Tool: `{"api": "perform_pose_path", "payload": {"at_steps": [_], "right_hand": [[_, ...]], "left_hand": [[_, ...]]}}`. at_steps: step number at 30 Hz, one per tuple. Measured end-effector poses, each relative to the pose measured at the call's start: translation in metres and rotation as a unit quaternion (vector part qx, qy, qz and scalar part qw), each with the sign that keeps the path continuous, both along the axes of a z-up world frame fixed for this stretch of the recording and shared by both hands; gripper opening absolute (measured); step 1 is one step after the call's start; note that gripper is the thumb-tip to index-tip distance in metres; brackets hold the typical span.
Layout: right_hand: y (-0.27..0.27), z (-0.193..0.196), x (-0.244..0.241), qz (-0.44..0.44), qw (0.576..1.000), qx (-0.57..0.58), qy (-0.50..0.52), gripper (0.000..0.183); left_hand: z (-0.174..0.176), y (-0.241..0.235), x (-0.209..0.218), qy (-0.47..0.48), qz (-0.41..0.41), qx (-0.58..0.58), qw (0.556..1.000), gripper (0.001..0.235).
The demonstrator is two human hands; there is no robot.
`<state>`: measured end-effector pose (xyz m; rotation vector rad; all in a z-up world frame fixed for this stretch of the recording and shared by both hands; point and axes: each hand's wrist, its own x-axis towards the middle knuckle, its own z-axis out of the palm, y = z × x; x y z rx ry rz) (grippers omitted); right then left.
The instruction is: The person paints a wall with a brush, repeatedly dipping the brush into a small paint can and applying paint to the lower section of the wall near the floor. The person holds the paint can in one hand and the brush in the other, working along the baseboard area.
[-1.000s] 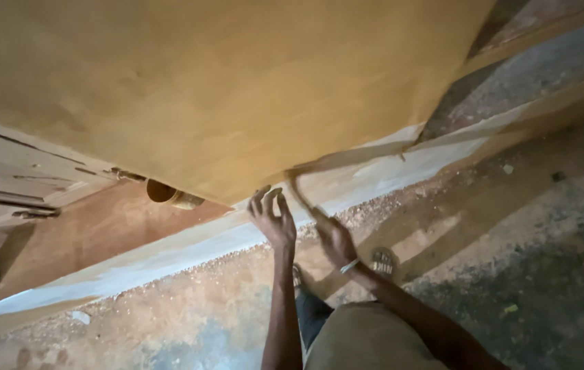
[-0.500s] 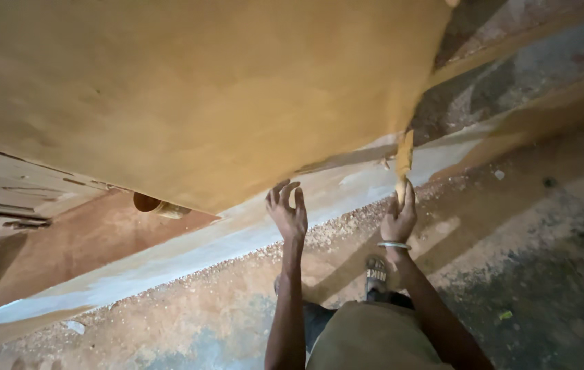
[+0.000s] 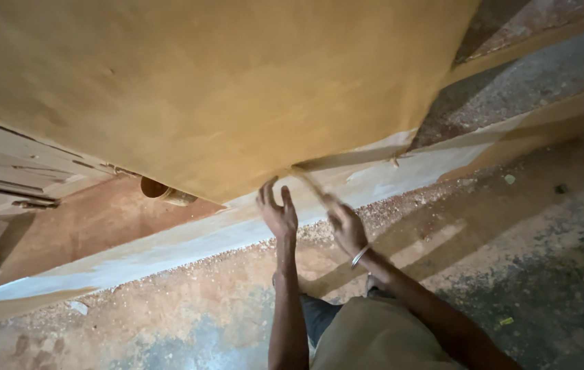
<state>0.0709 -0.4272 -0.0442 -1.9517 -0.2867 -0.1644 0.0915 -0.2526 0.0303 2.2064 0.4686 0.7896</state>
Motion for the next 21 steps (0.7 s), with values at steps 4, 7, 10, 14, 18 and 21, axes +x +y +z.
{"api": "perform_pose_path", "payload": {"at_steps": [4,7,10,14,18,21], "right_hand": [[-0.045,0.006,0.013,-0.153,0.988,0.014,0.008,0.044],[-0.078,0.010,0.013,-0.219,0.969,0.058,-0.095,0.045],[-0.080,0.009,0.015,-0.265,0.960,0.089,0.028,0.049],[-0.037,0.000,0.018,-0.127,0.986,0.104,0.001,0.050],[0.000,-0.009,-0.007,0.050,0.997,0.044,-0.035,0.052],[0.002,-0.008,-0.008,0.068,0.993,0.017,-0.100,0.049]], "left_hand": [[-0.020,-0.011,0.003,0.044,-0.034,0.001,0.998,0.030],[-0.023,-0.015,0.008,0.052,-0.045,-0.004,0.998,0.029],[-0.019,-0.014,0.008,0.068,-0.048,-0.029,0.996,0.028],[-0.008,-0.009,0.005,0.040,-0.033,-0.028,0.998,0.027],[-0.001,-0.003,-0.003,-0.019,0.014,-0.022,0.999,0.028],[-0.001,-0.003,-0.007,-0.024,0.049,-0.014,0.998,0.028]]}}
